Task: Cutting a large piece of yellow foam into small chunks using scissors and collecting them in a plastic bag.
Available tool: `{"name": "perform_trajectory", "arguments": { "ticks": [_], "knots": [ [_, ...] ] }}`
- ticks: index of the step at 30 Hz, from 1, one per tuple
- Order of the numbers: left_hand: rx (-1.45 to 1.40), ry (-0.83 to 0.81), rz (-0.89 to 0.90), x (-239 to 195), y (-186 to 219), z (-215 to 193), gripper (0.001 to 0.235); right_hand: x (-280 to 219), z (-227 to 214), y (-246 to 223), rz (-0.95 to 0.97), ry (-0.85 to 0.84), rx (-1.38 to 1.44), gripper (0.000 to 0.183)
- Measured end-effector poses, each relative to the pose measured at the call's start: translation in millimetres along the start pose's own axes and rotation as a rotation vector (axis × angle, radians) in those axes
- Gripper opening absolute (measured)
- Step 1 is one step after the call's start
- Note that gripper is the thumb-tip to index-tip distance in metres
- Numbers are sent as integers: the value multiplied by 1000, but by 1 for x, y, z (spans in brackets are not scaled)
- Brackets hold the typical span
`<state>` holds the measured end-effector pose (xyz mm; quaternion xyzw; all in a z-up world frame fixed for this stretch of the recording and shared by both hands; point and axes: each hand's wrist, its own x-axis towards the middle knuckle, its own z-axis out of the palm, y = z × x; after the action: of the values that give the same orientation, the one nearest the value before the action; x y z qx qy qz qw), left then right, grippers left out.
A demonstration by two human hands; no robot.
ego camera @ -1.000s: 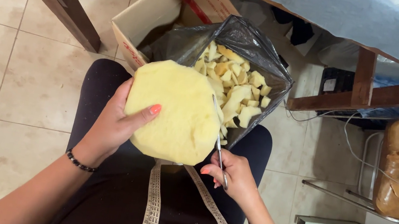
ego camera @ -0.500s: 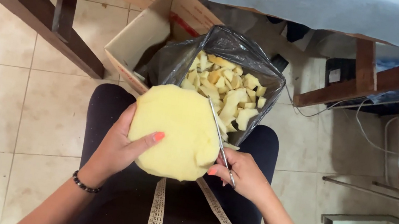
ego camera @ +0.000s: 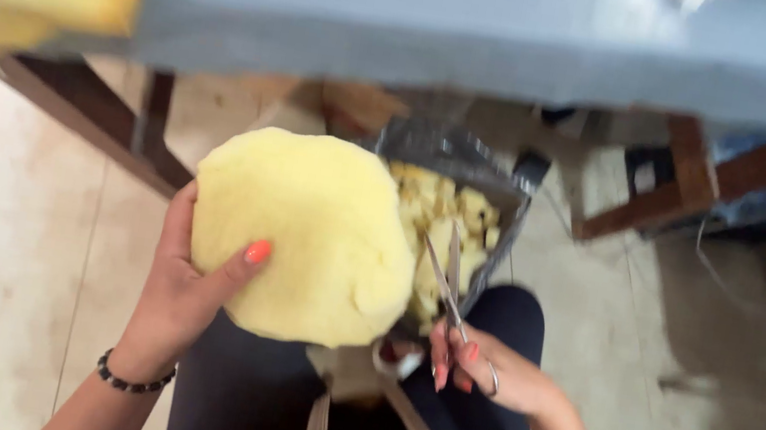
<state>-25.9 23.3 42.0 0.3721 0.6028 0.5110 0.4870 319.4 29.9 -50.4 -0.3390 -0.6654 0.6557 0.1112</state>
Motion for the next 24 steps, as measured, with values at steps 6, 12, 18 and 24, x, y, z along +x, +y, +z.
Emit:
{"name": "perform_trajectory", "arguments": {
  "ticks": [6, 12, 18, 24],
  "knots": [
    [43, -139, 641, 54, 86, 30, 73, 38, -15, -31, -203, 24, -87, 74],
    [387, -156, 758, 162, 60, 47, 47, 43, -49, -38, 90, 422, -383, 41],
    [813, -235, 995, 123, -25, 79, 22, 7, -40, -15, 64, 453, -341, 38],
    [1198, -225, 1012, 114, -172, 130, 31, -31, -20, 7, 94, 458, -219, 35]
  ]
}}
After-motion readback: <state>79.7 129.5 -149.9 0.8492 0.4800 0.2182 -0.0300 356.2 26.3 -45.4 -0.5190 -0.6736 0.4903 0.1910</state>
